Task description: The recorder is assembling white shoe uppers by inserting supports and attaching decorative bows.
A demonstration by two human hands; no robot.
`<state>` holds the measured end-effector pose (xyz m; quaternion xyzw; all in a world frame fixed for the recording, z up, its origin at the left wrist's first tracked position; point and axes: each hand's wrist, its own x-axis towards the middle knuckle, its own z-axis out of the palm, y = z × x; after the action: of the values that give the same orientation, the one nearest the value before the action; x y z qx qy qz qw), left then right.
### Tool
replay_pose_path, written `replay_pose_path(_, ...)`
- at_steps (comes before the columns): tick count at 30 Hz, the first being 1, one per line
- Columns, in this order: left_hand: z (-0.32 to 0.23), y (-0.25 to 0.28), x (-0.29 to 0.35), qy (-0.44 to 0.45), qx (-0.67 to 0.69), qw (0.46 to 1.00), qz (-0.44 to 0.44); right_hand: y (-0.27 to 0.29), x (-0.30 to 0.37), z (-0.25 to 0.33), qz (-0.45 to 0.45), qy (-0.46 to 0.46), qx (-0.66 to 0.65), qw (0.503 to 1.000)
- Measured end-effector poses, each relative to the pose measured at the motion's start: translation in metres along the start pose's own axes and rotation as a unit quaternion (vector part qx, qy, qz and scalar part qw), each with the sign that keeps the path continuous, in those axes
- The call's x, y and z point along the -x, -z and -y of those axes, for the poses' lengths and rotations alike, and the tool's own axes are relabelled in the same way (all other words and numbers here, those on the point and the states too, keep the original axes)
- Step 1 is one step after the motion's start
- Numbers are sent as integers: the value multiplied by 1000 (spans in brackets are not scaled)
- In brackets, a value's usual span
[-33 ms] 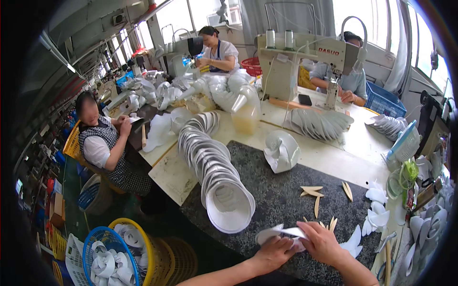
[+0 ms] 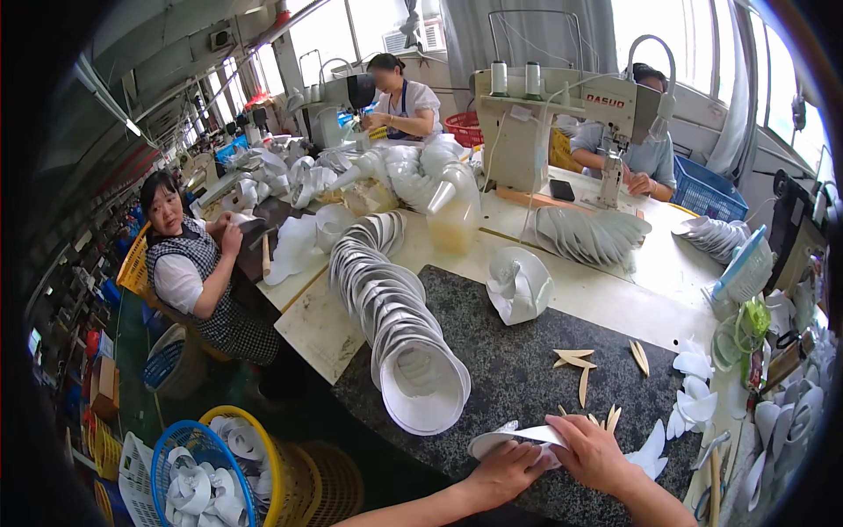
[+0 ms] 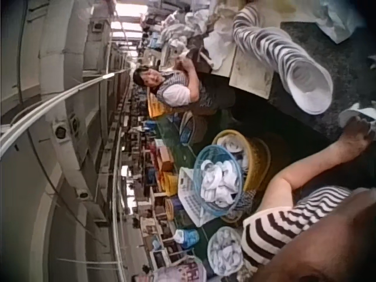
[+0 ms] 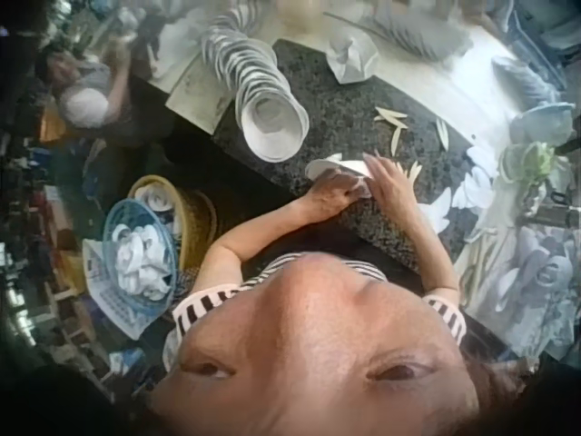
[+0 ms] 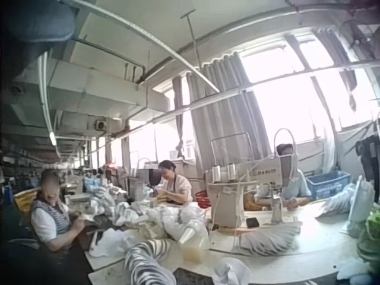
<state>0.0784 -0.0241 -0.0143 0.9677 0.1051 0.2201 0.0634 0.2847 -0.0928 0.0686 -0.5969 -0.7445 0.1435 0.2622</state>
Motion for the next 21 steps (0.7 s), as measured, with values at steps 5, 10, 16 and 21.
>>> replay_pose_path(5, 1, -3, -19, 25, 41, 999, -12, 4, -7, -7, 13, 10, 19, 1000)
replay_pose_path(10, -5, -9, -27, 68, 68, 995, -5, 4, -11, -14, 25, 16, 40, 999)
replay_pose_path(16, -3, -16, -25, 93, 130, 987, -4, 10, -15, 8, -78, 16, 19, 997)
replay_pose_path(21, 0, -15, -24, 79, 145, 986, -15, -3, 1, 12, -84, 166, -24, 982)
